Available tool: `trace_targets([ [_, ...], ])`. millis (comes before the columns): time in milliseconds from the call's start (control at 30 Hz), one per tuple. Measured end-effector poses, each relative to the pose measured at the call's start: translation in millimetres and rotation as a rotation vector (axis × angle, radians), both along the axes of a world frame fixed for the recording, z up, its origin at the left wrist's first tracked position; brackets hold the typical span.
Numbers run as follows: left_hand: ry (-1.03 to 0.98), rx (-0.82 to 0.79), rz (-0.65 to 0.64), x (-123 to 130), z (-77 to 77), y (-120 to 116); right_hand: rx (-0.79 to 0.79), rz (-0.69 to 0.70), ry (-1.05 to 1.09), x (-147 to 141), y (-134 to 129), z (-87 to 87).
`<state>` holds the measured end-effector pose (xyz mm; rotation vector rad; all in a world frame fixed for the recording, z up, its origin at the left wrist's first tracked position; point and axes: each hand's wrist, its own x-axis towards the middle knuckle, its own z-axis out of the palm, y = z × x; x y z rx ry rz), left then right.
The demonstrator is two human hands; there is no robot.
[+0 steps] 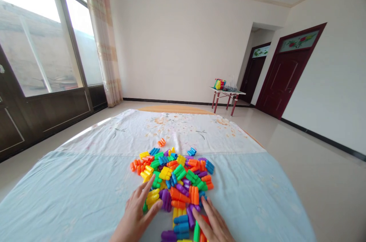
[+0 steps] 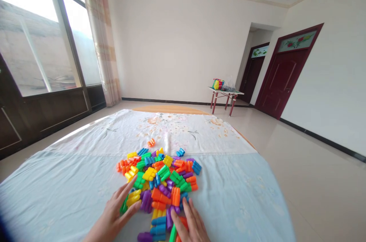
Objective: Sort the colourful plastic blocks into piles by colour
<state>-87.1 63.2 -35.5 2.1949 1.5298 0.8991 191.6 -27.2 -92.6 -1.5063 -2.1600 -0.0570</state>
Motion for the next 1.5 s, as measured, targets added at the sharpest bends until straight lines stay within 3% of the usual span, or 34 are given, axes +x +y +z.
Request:
trace_targets([
  [100,0.038,-0.011,-0.021,7.4,1.9,-12.5,-0.195,0.119,0.060,-7.1,23.2,28.2],
  [200,0.101,0.026,-0.044,12.8,-6.5,-21.8,-0.319,0.063,0.181,-22.6,43.7,55.6],
  [267,0.161,0.085,-0.022,18.4,-15.0,-28.0,-0.337,0.023,0.254,-36.3,54.6,67.2],
  [367,0.285,0.185,0.022,31.3,-23.2,-39.4,-0.349,0.070,0.324,-50.2,65.4,78.8],
  [467,0.411,0.227,0.047,44.4,-22.2,-51.1,-0.261,0.125,0.365,-41.2,70.6,86.8],
  [600,0.459,0.242,0.042,49.9,-12.9,-57.6,-0.080,-0.077,0.379,8.1,80.3,81.9],
  [700,0.421,0.206,-0.017,44.5,-6.4,-51.4,-0.091,-0.282,0.318,49.3,91.6,66.7],
  [800,0.375,0.220,0.002,39.5,-4.8,-38.2,-0.124,-0.369,0.291,72.1,103.4,52.3],
  [933,0.280,0.256,0.111,42.1,-13.1,-23.7,-0.163,-0.403,0.284,72.8,119.7,42.5],
  [1100,0.168,0.279,0.116,40.7,-21.4,-21.4,-0.191,-0.403,0.298,66.2,131.6,44.3],
  [1333,-0.126,0.268,0.138,11.0,9.7,-18.5,-0.134,-0.359,0.390,70.6,98.4,59.9],
  [1433,-0.190,0.255,0.132,7.1,24.4,-25.3,-0.108,-0.326,0.503,67.9,73.2,56.0],
  [1500,-0.204,0.274,0.061,11.2,30.0,-35.5,-0.114,-0.300,0.619,64.0,57.6,50.5],
])
